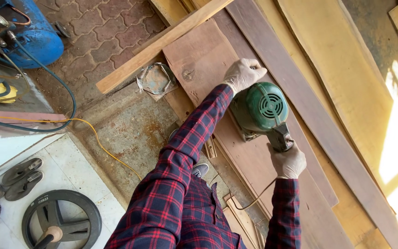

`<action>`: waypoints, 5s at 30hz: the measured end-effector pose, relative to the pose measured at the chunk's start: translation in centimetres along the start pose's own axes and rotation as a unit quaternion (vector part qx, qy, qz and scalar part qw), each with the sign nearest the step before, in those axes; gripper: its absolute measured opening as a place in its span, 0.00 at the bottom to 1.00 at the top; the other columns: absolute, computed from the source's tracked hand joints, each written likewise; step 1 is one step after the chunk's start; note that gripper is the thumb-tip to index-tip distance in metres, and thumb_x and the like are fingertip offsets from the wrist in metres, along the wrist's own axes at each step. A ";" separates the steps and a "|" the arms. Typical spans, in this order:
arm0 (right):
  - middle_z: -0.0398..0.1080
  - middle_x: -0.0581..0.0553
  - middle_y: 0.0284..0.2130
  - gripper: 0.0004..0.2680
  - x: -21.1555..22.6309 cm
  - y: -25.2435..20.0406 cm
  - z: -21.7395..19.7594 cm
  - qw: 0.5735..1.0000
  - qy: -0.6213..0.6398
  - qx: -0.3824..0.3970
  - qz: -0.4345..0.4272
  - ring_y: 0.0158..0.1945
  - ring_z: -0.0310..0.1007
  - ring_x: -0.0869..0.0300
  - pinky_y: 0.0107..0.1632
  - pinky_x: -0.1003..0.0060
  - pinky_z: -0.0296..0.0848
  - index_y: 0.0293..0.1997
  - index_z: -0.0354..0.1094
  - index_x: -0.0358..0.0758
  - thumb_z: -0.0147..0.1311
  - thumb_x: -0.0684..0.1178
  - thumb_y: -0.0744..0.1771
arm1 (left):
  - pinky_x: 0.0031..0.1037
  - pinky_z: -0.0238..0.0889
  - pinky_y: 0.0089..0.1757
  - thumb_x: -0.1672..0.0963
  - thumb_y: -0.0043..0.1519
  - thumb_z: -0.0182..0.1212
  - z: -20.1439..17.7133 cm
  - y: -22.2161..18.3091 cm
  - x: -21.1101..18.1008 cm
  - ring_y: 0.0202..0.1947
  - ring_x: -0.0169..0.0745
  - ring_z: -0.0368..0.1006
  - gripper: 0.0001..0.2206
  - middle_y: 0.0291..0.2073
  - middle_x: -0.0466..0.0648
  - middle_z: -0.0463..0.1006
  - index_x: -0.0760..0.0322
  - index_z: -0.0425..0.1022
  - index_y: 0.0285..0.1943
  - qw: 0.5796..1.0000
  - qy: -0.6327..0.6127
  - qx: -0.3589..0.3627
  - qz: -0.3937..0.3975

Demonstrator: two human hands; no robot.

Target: The person sands long wooden planks laid across supports using electric sanders. They first run a green handheld sander along the plank surfaces, reposition the planks, then switch to a teal orbital sander and continue sanding the wood surfaces, moving the tool back and forth along the boards.

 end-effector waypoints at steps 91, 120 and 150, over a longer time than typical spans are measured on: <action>0.79 0.41 0.33 0.21 -15.3 -15.8 -2.1 0.999 0.008 0.034 0.017 0.35 0.81 0.48 0.41 0.53 0.78 0.50 0.77 0.47 0.69 0.65 0.58 | 0.27 0.67 0.26 0.49 0.58 0.63 11.3 -19.5 -0.5 0.22 0.32 0.76 0.12 0.21 0.41 0.82 0.57 0.80 0.29 0.997 -0.028 0.051 0.044; 0.80 0.43 0.32 0.22 -21.4 -19.6 -1.6 0.995 -0.020 0.036 0.093 0.34 0.82 0.53 0.41 0.57 0.79 0.51 0.78 0.49 0.71 0.64 0.57 | 0.31 0.74 0.33 0.51 0.61 0.62 15.2 -24.0 -1.6 0.28 0.42 0.82 0.10 0.28 0.49 0.84 0.60 0.80 0.34 0.983 -0.014 0.157 0.092; 0.79 0.40 0.30 0.19 14.2 -0.2 2.2 0.997 0.033 0.044 -0.053 0.33 0.80 0.48 0.39 0.53 0.78 0.47 0.78 0.45 0.72 0.61 0.57 | 0.28 0.72 0.29 0.51 0.57 0.64 -14.4 1.2 4.0 0.26 0.34 0.80 0.10 0.24 0.43 0.84 0.58 0.81 0.28 0.997 -0.047 -0.028 0.049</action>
Point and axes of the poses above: each hand's wrist, its own y-axis towards the middle knuckle, its own z-axis out of the palm, x = y × z, the point moved 9 cm from there along y, towards the middle knuckle
